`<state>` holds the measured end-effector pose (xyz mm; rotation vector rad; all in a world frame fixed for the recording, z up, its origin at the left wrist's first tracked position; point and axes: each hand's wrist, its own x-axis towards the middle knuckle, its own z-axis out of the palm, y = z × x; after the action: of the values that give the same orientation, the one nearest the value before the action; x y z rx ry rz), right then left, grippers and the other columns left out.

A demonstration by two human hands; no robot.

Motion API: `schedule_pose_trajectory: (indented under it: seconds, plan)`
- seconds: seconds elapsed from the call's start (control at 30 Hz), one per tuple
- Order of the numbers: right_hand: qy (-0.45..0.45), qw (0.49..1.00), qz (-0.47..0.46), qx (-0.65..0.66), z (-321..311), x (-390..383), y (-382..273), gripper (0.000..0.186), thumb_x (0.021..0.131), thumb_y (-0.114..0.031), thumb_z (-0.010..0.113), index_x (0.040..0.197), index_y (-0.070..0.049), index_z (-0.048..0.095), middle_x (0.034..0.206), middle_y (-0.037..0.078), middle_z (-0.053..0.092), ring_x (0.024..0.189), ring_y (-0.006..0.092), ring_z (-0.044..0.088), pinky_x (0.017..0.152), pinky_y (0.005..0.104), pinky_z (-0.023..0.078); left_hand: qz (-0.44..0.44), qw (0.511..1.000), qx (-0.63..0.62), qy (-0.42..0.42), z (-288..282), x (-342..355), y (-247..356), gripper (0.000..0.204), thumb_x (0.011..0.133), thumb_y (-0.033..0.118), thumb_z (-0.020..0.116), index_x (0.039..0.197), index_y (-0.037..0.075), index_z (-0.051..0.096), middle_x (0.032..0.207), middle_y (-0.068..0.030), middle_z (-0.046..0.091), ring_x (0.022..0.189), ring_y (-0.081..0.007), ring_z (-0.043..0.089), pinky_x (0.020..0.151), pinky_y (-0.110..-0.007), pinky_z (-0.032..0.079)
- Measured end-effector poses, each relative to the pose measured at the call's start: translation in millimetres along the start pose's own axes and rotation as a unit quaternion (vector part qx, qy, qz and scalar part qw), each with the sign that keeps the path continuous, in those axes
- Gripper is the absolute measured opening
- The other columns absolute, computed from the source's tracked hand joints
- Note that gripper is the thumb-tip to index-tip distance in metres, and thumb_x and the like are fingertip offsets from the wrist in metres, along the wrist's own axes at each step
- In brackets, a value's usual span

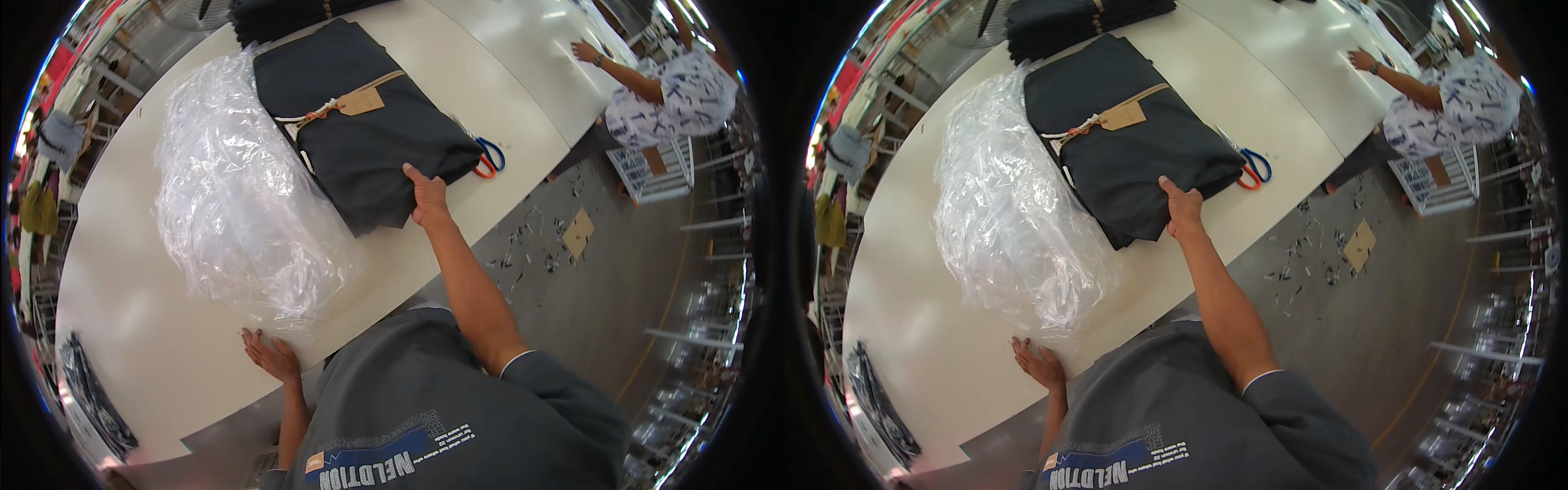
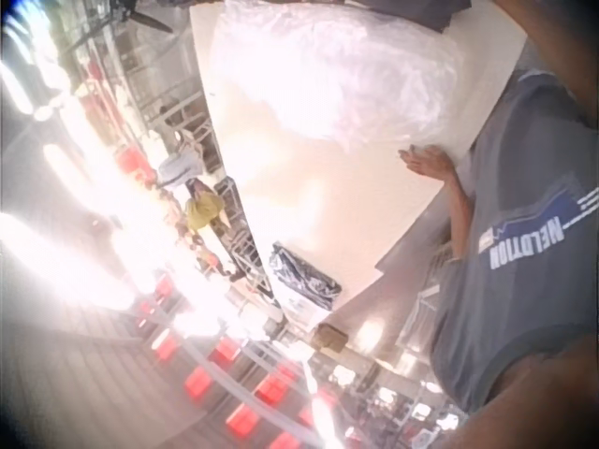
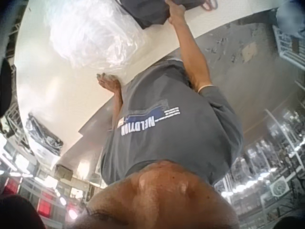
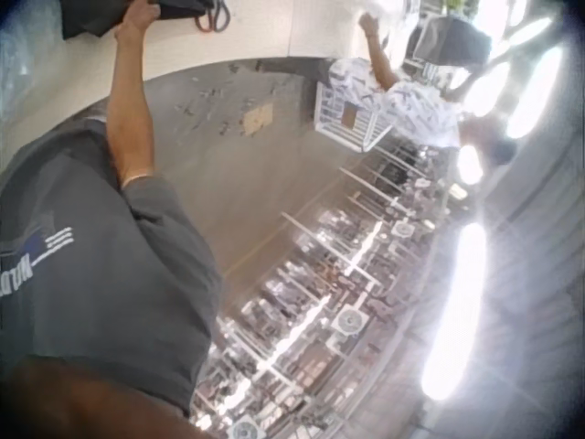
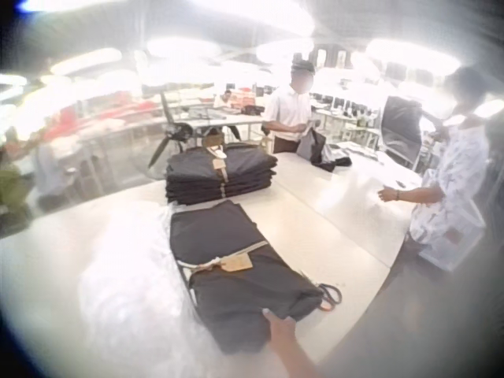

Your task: The person places folded dark garments into clear plastic bags on a white table, smooths the bags, and seals them with a roll of clear tape. The person then moves the sealed packages into a nearby wire cart. The process is repeated for multiple garments.

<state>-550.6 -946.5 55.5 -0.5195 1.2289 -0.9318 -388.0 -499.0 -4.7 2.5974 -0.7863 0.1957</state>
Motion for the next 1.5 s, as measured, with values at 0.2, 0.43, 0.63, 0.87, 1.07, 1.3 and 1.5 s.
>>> schedule_pose_trajectory:
  seconds: [0.2, 0.43, 0.63, 0.87, 1.07, 1.3, 1.5]
  plan:
    - [-0.064, 0.994, 0.031, 0.078, 50, -17, -75, 0.045, 0.088, -0.016, 0.073, 0.124, 0.006, 0.057, 0.122, 0.021, 0.065, 0.107, 0.0336, 0.067, 0.09, 0.0452, 0.058, -0.073, 0.997, -0.024, 0.033, 6, 6, 8, 0.038, 0.088, 0.008, 0.058, 0.125, 0.002, 0.055, 0.153, -0.0204, 0.045, 0.144, -0.0389, 0.038, 0.12, -0.053, 0.025]
    - [-0.092, 0.979, 0.079, 0.161, 74, 12, -98, 0.036, 0.09, -0.011, 0.072, 0.121, 0.002, 0.06, 0.115, 0.013, 0.067, 0.102, 0.0275, 0.069, 0.085, 0.0403, 0.06, -0.095, 0.993, -0.01, 0.062, 10, 11, 11, 0.036, 0.086, 0.005, 0.059, 0.122, 0.004, 0.056, 0.151, -0.0184, 0.047, 0.143, -0.0365, 0.04, 0.12, -0.052, 0.027]
    - [-0.131, 0.978, 0.105, 0.124, 49, 14, -77, 0.034, 0.094, -0.019, 0.067, 0.123, -0.002, 0.061, 0.121, 0.012, 0.067, 0.114, 0.0265, 0.064, 0.101, 0.0428, 0.052, -0.093, 0.993, 0.008, 0.073, 12, 12, 11, 0.033, 0.087, 0.005, 0.059, 0.12, 0.005, 0.057, 0.15, -0.0175, 0.049, 0.142, -0.0357, 0.043, 0.119, -0.051, 0.028]
    - [-0.027, 0.987, 0.154, 0.022, -35, -26, -16, 0.039, 0.097, -0.02, 0.061, 0.129, 0.003, 0.054, 0.128, 0.017, 0.058, 0.114, 0.0344, 0.06, 0.101, 0.0512, 0.051, -0.097, 0.993, -0.008, 0.067, 10, 14, 15, 0.033, 0.088, 0.006, 0.059, 0.121, 0.004, 0.057, 0.149, -0.0169, 0.051, 0.139, -0.0349, 0.046, 0.118, -0.049, 0.03]
    - [-0.032, 0.993, 0.112, -0.021, -63, -35, 8, 0.034, 0.097, -0.021, 0.061, 0.123, 0.0, 0.055, 0.117, 0.016, 0.058, 0.111, 0.0313, 0.06, 0.095, 0.0482, 0.052, -0.106, 0.993, 0.003, 0.057, 10, 14, 14, 0.035, 0.088, 0.006, 0.059, 0.123, 0.004, 0.057, 0.149, -0.0149, 0.051, 0.14, -0.0344, 0.045, 0.118, -0.048, 0.03]
    - [-0.032, 0.989, 0.146, -0.004, -27, -39, 3, 0.039, 0.097, -0.028, 0.063, 0.126, -0.003, 0.054, 0.117, 0.012, 0.058, 0.109, 0.0261, 0.058, 0.091, 0.043, 0.05, -0.11, 0.992, -0.001, 0.054, 9, 15, 15, 0.036, 0.088, 0.007, 0.058, 0.123, 0.003, 0.057, 0.149, -0.0132, 0.051, 0.14, -0.0334, 0.044, 0.118, -0.047, 0.03]
    - [-0.041, 0.981, 0.165, 0.092, -6, -38, -14, 0.057, 0.095, -0.031, 0.069, 0.139, -0.001, 0.05, 0.133, 0.013, 0.055, 0.116, 0.0284, 0.057, 0.096, 0.0456, 0.049, -0.122, 0.991, -0.005, 0.054, 8, 16, 18, 0.034, 0.088, 0.007, 0.059, 0.123, 0.004, 0.057, 0.15, -0.0132, 0.05, 0.141, -0.033, 0.043, 0.117, -0.047, 0.03]
